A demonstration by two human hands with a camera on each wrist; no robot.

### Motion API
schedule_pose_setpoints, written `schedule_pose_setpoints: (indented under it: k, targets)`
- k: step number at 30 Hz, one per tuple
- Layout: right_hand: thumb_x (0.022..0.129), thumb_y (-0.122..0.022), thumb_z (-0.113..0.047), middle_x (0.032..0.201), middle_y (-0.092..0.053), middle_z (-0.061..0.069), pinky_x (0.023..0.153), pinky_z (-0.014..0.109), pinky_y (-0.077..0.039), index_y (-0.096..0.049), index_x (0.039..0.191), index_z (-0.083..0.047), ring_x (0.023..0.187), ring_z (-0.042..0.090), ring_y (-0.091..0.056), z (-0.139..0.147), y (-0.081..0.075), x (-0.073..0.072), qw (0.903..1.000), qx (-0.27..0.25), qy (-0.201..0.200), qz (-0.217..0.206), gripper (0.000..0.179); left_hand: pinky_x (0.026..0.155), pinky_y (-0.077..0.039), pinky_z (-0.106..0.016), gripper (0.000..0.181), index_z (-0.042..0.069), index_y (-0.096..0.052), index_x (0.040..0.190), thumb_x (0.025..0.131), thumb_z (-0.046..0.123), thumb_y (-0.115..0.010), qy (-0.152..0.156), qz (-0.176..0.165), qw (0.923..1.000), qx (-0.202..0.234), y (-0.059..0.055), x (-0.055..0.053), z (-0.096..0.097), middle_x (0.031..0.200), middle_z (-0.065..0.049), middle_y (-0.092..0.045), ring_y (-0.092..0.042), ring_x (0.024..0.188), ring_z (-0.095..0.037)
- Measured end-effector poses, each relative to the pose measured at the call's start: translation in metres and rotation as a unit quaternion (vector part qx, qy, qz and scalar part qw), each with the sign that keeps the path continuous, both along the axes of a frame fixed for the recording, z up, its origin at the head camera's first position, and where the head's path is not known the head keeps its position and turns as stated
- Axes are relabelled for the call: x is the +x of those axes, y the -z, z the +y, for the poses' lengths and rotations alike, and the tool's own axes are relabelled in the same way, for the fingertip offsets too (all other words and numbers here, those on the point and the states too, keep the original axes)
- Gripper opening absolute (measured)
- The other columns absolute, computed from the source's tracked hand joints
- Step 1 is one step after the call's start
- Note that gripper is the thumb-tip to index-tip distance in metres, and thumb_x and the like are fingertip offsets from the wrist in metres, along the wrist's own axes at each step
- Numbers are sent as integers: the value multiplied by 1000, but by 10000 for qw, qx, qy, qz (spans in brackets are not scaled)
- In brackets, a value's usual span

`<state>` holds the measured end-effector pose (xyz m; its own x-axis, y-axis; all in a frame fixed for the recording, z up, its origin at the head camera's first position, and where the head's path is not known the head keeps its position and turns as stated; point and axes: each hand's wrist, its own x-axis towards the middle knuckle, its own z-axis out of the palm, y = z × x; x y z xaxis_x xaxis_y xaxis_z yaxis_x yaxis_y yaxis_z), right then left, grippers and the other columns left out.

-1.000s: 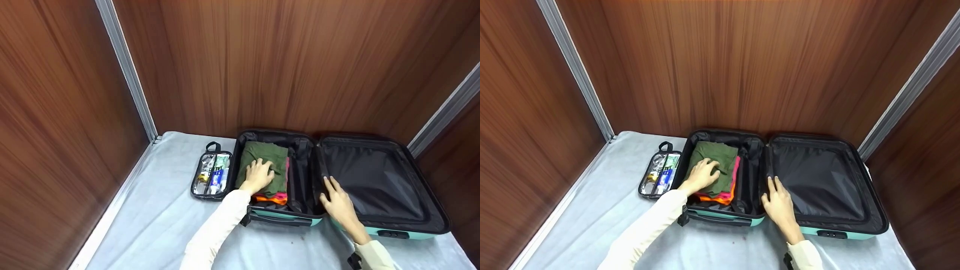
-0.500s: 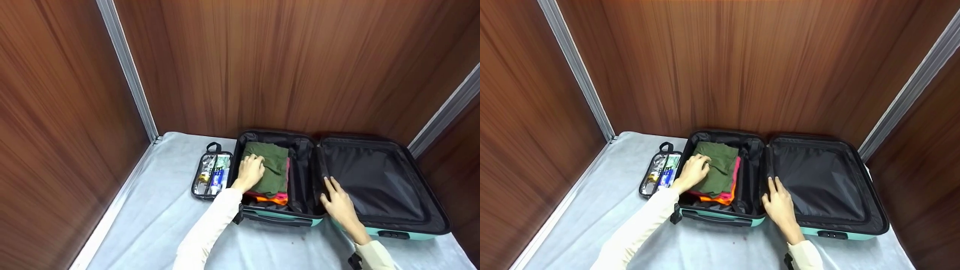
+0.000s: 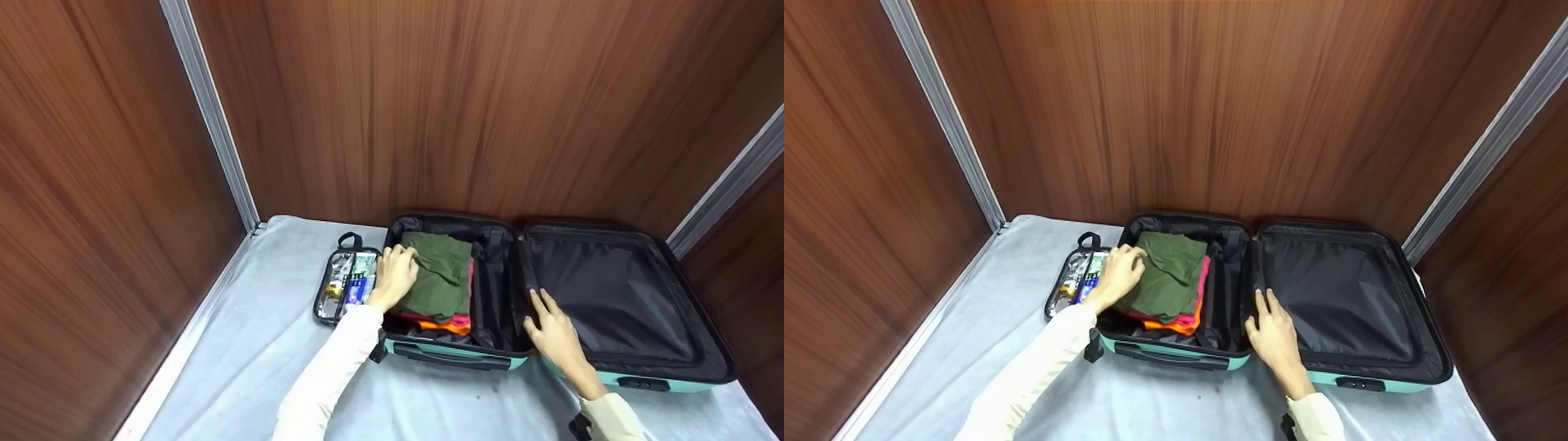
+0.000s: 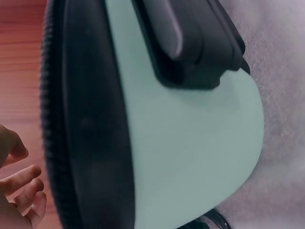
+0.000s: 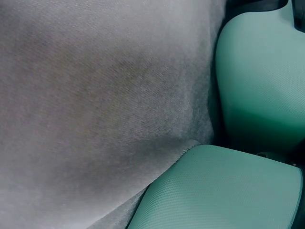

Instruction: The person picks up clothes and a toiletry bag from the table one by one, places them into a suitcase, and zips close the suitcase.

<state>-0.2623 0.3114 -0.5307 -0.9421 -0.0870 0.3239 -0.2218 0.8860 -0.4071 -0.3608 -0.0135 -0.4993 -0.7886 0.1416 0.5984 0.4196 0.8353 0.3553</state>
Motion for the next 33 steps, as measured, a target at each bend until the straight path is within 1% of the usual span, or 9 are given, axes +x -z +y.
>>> schedule_pose_setpoints:
  k: [2, 6, 13, 19, 25, 27, 33]
  targets:
    - [96, -55, -12, 150, -32, 32, 95, 68, -37, -37, 149, 5, 123, 57, -43, 0, 0, 0, 10000, 10, -6, -2, 58, 72, -47, -46, 15, 8, -73, 99, 86, 9, -64, -80, 0, 9999, 73, 0, -1, -4, 94, -11, -65, -59, 89, -32]
    - [96, -56, -11, 150, -32, 32, 95, 68, -38, -37, 149, 5, 120, 58, -45, -1, -1, 0, 10000, 19, -12, 16, 58, 72, -48, -47, 14, 7, -72, 99, 88, 8, -65, -184, -135, 9995, 235, -1, -3, -13, 94, -11, -65, -59, 90, -34]
    - [96, -55, -12, 151, -32, 32, 95, 67, -38, -37, 149, 4, 122, 57, -44, 0, -1, -1, 10000, 55, 6, -6, 58, 75, -48, -47, 12, 7, -72, 98, 88, 7, -65, -396, -106, 9976, 563, 0, -7, -31, 92, -13, -67, -60, 88, -37]
    - [96, -55, -12, 151, -32, 31, 96, 67, -37, -36, 149, 4, 122, 57, -43, -1, -1, -1, 10000, 55, 15, -34, 58, 80, -47, -48, 14, 6, -73, 99, 88, 6, -64, -572, -346, 9939, 882, 1, -8, -46, 96, -15, -68, -60, 89, -39]
    - [96, -55, -12, 150, -33, 32, 95, 67, -38, -37, 149, 5, 120, 58, -45, -1, -1, -1, 10000, 71, -13, 22, 58, 80, -47, -50, 16, 4, -72, 101, 87, 6, -64, -772, -628, 9894, 1054, 10, -7, -62, 96, -16, -67, -60, 90, -40]
    - [96, -56, -12, 150, -33, 32, 94, 67, -38, -38, 148, 5, 119, 58, -46, -1, 0, -2, 10000, 57, -15, 54, 58, 81, -47, -51, 17, 4, -72, 103, 88, 7, -65, -826, -743, 9877, 1099, 13, -6, -67, 98, -16, -66, -60, 92, -40]
    - [95, -56, -11, 150, -33, 32, 94, 67, -39, -38, 148, 5, 118, 58, -47, 0, 1, -2, 10000, 29, -25, 87, 58, 81, -48, -53, 18, 4, -71, 104, 87, 8, -65, -1082, -916, 9832, 1153, 21, -2, -82, 102, -18, -67, -61, 96, -42]
